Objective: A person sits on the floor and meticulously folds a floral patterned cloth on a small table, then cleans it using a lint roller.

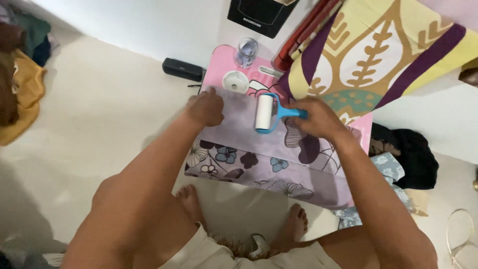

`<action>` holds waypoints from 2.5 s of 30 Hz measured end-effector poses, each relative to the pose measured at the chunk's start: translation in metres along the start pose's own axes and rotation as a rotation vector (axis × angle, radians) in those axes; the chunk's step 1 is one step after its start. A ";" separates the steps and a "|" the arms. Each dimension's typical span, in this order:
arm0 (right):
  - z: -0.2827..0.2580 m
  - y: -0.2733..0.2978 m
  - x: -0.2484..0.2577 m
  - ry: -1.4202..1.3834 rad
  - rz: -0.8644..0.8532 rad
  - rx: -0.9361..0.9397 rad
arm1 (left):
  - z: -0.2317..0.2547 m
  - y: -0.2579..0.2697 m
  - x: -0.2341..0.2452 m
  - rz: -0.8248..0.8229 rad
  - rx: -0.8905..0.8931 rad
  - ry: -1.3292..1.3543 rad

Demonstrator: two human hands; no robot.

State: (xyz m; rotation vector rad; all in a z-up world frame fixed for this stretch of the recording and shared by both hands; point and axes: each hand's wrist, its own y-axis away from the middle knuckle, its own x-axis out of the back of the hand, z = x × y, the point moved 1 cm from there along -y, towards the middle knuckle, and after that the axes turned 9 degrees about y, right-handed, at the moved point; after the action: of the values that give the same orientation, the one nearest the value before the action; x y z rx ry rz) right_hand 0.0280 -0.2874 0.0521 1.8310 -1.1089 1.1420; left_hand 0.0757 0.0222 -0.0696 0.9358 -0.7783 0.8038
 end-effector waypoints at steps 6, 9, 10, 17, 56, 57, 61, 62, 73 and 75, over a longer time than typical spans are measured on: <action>0.120 0.079 0.039 0.126 -0.043 -0.261 | 0.008 0.014 0.020 -0.079 0.074 -0.016; 0.144 0.119 0.060 0.062 -0.128 -0.642 | 0.007 0.018 0.019 -0.005 0.066 -0.037; 0.168 0.134 0.059 0.085 -0.099 -0.604 | 0.007 0.017 0.019 -0.010 0.072 -0.056; 0.204 0.163 0.047 0.163 0.050 -0.491 | 0.011 0.022 0.011 0.041 0.069 -0.138; 0.242 0.214 0.048 0.026 0.095 -0.526 | -0.002 0.003 0.002 -0.077 0.100 -0.160; 0.222 0.213 0.050 0.023 0.087 -0.530 | 0.009 0.014 0.010 -0.085 0.101 -0.159; 0.194 0.180 0.054 -0.107 0.142 -0.493 | 0.039 0.039 0.048 -0.131 0.097 0.019; 0.197 0.170 0.049 -0.115 0.153 -0.483 | 0.043 0.041 0.057 -0.124 0.090 0.111; 0.101 0.064 0.013 -0.071 0.048 -0.200 | 0.000 0.037 0.090 0.005 0.162 0.116; 0.068 0.039 0.003 -0.086 0.032 -0.137 | 0.000 0.037 0.097 0.053 0.159 0.119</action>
State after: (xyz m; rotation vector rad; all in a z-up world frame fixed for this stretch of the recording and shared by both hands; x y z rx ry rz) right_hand 0.0153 -0.3628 0.0344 1.7754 -1.2387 0.9876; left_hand 0.0909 0.0596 0.0258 1.0015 -0.6445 0.9700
